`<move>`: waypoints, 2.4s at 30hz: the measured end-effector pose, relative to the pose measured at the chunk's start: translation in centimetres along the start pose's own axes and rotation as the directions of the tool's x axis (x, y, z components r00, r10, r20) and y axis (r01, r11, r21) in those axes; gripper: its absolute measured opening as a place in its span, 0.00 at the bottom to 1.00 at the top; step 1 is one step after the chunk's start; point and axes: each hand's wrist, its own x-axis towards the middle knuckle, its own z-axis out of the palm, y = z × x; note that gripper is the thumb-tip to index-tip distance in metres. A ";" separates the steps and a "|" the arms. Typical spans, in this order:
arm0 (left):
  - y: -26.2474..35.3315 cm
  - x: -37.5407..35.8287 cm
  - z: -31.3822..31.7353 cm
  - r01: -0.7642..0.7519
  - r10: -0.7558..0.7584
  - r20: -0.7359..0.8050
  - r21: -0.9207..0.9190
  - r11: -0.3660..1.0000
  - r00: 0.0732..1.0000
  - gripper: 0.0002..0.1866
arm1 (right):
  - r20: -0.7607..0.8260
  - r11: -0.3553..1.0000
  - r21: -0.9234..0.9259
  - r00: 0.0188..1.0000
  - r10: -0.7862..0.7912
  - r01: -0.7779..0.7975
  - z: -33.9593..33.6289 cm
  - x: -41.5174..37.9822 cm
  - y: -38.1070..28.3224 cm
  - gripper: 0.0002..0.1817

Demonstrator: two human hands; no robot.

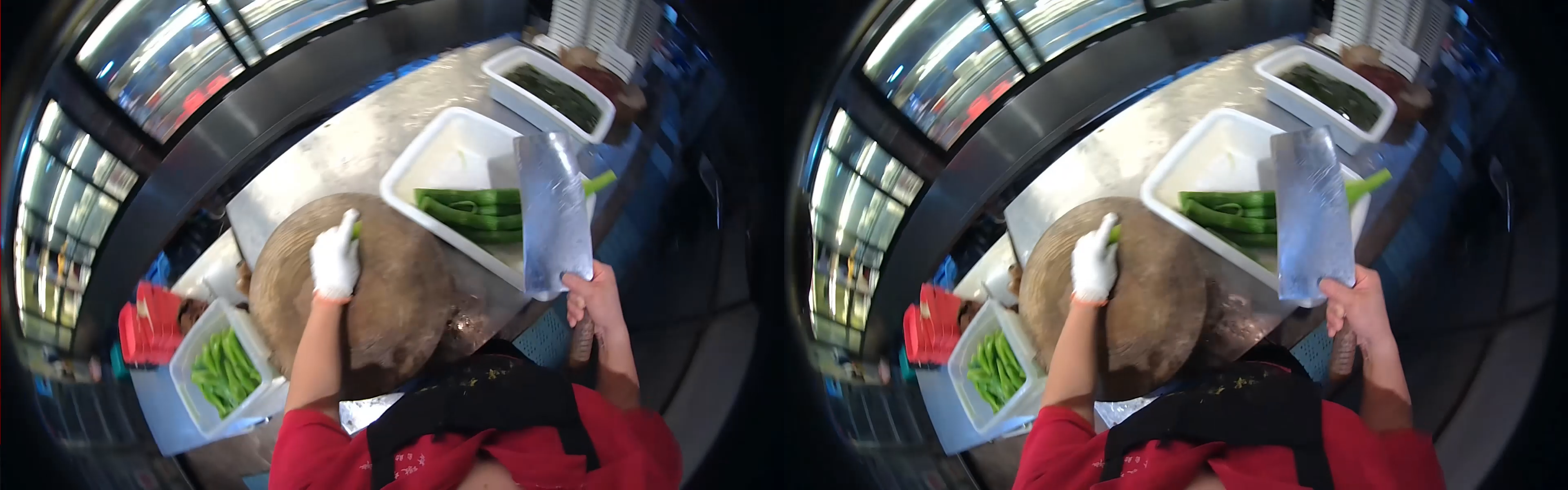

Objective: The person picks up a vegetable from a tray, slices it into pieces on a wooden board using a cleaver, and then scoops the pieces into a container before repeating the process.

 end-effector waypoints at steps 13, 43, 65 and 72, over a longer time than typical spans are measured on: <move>-0.7 1.6 -6.3 0.165 -0.161 -0.318 -0.014 0.986 0.934 0.21 | -0.274 0.975 0.210 0.962 -0.014 0.074 -9.9 2.6 -1.0 0.04; 16.8 12.3 -8.5 0.274 -0.716 0.102 -0.953 0.128 0.691 0.24 | 0.316 0.988 0.121 0.940 -0.129 0.095 -9.0 15.9 -4.1 0.05; 10.9 -9.7 -13.4 0.554 -0.960 -0.084 -0.801 0.225 0.269 0.12 | 0.598 0.987 -0.119 0.802 -0.018 0.111 2.7 12.7 -3.5 0.04; 18.9 7.9 -12.8 -0.031 -0.439 -0.446 -0.728 0.685 0.780 0.08 | 0.260 0.943 -0.186 0.940 -0.222 0.275 -4.9 11.8 -4.9 0.08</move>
